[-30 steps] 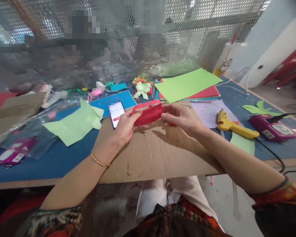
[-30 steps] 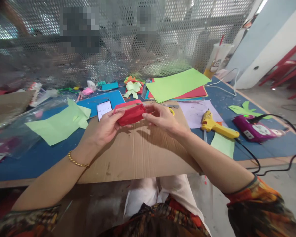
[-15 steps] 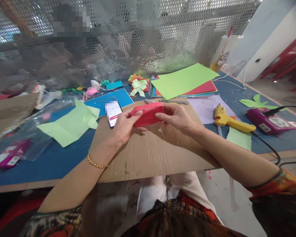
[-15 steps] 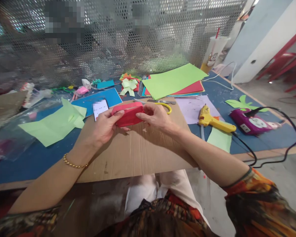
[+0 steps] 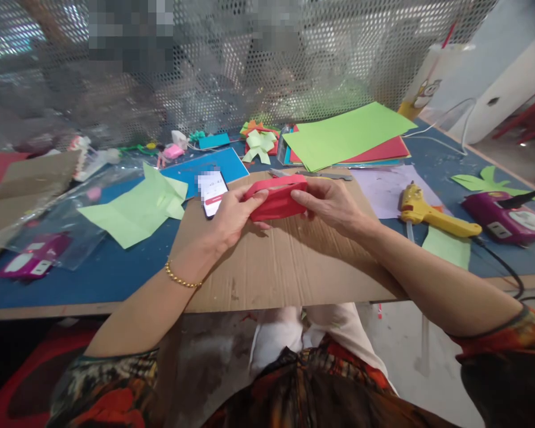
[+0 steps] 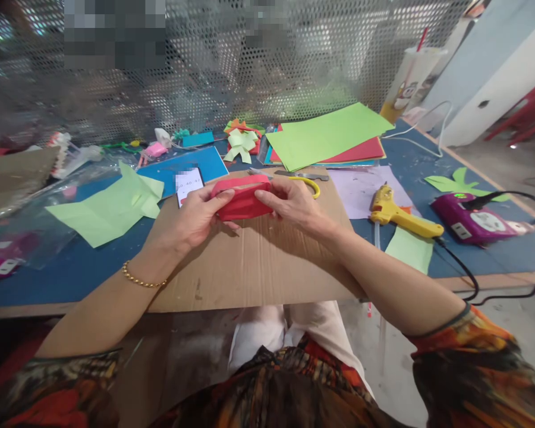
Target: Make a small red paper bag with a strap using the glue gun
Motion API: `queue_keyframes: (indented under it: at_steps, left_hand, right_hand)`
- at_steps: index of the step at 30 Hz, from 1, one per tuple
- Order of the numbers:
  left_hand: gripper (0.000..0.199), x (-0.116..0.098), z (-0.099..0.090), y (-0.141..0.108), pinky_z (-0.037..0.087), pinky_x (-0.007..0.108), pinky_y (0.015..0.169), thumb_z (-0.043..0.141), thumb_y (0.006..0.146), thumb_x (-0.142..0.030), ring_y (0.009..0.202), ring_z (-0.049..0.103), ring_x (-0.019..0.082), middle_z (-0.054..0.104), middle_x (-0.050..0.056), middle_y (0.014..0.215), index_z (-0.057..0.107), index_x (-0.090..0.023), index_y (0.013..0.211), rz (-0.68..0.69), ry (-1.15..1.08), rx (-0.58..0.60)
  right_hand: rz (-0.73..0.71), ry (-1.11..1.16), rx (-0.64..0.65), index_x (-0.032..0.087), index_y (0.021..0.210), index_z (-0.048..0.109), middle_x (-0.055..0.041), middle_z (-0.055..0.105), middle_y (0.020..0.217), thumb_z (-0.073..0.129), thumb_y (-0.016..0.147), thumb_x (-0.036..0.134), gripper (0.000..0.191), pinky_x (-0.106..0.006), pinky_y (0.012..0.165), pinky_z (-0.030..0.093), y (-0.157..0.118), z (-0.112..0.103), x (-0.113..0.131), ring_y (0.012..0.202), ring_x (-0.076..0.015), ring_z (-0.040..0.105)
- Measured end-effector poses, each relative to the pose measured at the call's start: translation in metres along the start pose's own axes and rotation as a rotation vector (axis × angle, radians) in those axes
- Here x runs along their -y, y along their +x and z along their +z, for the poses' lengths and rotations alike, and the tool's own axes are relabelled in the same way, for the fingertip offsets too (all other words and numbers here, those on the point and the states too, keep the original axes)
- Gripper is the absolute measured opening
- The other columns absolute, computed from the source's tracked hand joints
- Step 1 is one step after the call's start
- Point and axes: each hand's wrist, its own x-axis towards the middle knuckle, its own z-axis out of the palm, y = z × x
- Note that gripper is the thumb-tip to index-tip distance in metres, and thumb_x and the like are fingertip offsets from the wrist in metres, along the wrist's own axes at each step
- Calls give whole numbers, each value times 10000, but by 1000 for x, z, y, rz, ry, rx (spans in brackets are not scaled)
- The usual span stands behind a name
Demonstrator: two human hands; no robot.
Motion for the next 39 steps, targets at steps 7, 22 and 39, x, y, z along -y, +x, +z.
queue_keyframes:
  at_steps: [7, 22, 39]
  left_hand:
    - [608, -6, 2, -6, 653, 248, 495, 975, 719, -369, 834, 780, 209, 794, 117, 1181, 762, -161, 1250, 96, -11, 103]
    - [447, -1, -2, 0, 669, 257, 507, 923, 785, -388, 907, 815, 265, 813, 118, 1138, 819, -162, 1156, 106, 4, 39]
    - [510, -1, -3, 1, 637, 240, 451, 990, 713, -393, 697, 766, 181, 813, 90, 1008, 826, -145, 1127, 52, -55, 47]
  right_hand:
    - [43, 67, -50, 198, 867, 788, 19, 607, 630, 788, 865, 604, 406, -252, 505, 420, 0, -2, 0, 549, -110, 523]
    - [100, 121, -43, 204, 761, 724, 3, 606, 645, 759, 908, 451, 289, -257, 519, 497, 0, -1, 2, 555, -117, 548]
    - [-183, 47, -6, 208, 953, 702, -8, 665, 900, 837, 767, 383, 289, -293, 692, 509, 6, -3, -10, 806, -169, 584]
